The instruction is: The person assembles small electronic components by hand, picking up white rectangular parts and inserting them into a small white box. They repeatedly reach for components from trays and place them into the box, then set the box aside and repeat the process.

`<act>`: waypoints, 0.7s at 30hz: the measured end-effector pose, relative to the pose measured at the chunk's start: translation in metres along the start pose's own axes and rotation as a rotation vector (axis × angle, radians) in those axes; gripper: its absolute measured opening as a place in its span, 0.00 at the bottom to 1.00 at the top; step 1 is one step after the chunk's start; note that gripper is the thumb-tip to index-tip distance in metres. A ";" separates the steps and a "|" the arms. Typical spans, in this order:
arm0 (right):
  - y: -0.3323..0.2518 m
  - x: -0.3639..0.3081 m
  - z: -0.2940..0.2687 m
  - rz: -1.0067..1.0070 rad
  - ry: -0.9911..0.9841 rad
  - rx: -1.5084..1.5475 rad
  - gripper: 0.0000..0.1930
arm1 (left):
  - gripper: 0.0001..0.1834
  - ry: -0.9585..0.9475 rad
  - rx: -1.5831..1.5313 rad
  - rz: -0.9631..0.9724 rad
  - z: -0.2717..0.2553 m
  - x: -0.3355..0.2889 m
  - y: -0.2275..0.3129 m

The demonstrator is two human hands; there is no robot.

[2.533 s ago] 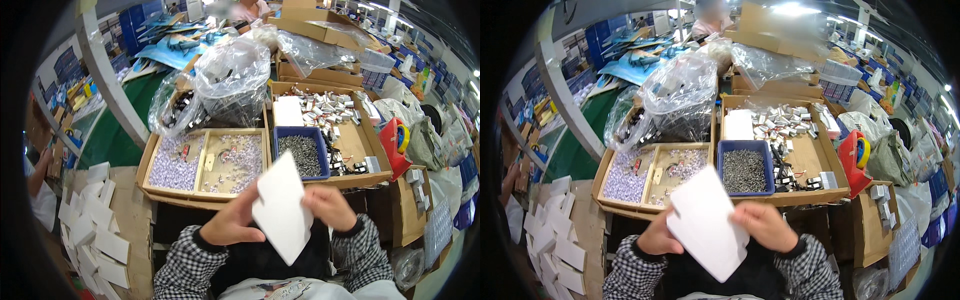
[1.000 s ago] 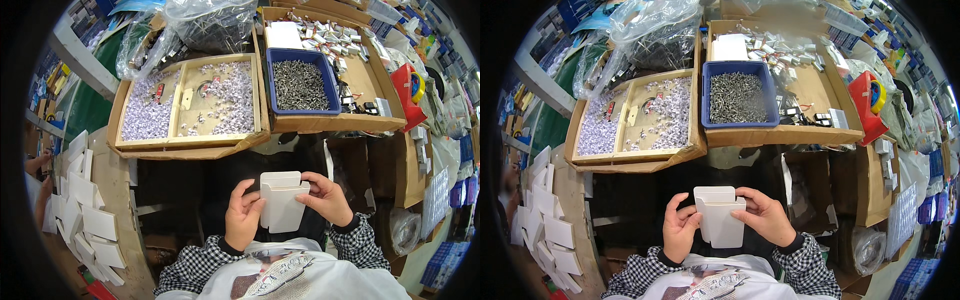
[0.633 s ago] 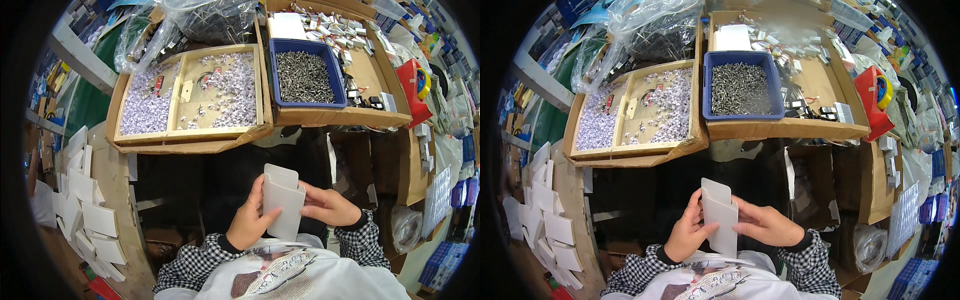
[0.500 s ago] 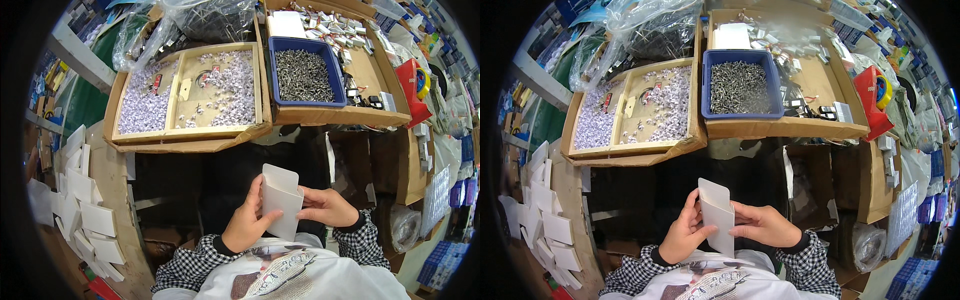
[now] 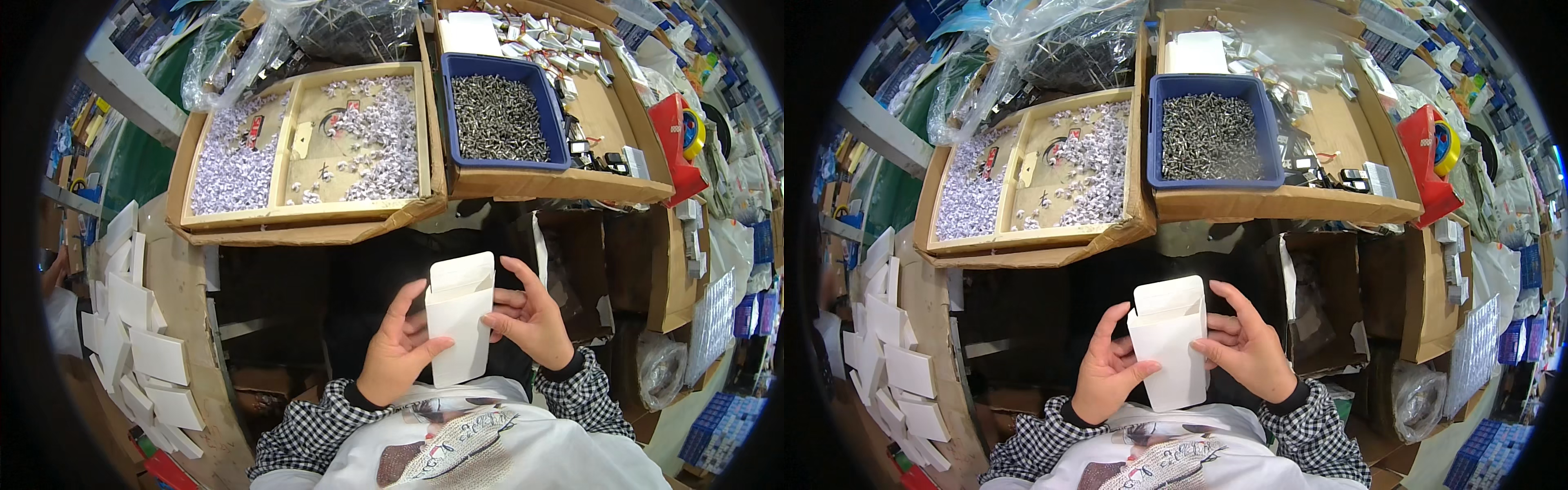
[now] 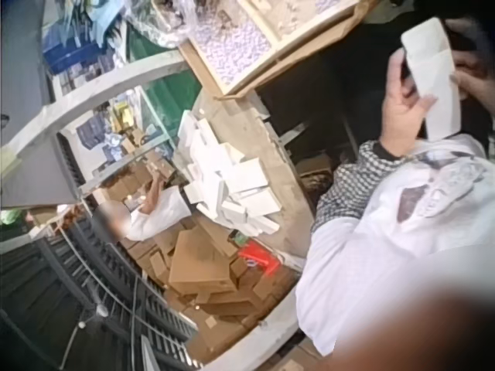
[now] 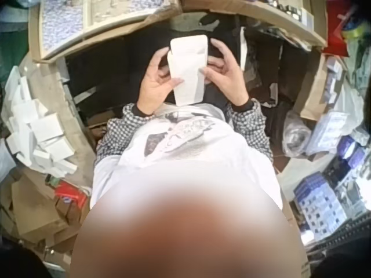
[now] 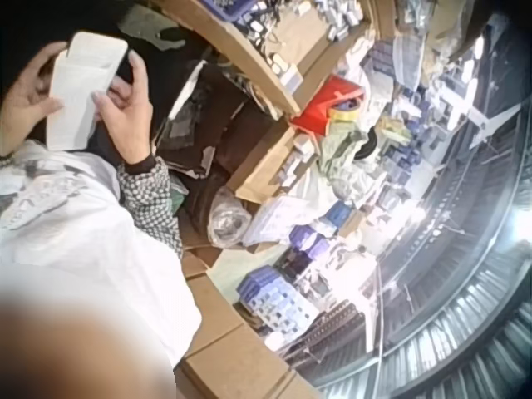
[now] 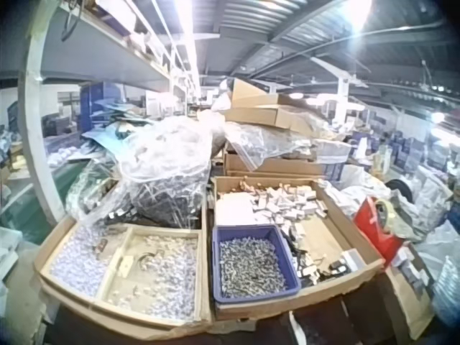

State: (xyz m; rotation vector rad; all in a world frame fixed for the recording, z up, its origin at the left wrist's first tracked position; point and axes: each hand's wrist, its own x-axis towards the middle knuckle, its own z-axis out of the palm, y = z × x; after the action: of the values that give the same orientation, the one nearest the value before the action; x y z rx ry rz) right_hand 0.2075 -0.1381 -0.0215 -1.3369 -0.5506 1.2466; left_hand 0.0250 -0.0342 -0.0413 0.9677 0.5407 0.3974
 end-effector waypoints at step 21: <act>0.011 0.000 0.003 -0.228 -0.098 -0.223 0.12 | 0.16 -0.038 0.307 0.098 -0.019 -0.008 -0.005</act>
State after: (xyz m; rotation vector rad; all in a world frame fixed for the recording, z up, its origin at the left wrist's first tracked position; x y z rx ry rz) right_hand 0.2007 -0.1390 -0.0311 -1.3586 -0.9071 1.0903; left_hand 0.0078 -0.0286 -0.0521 1.2991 0.5303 0.3899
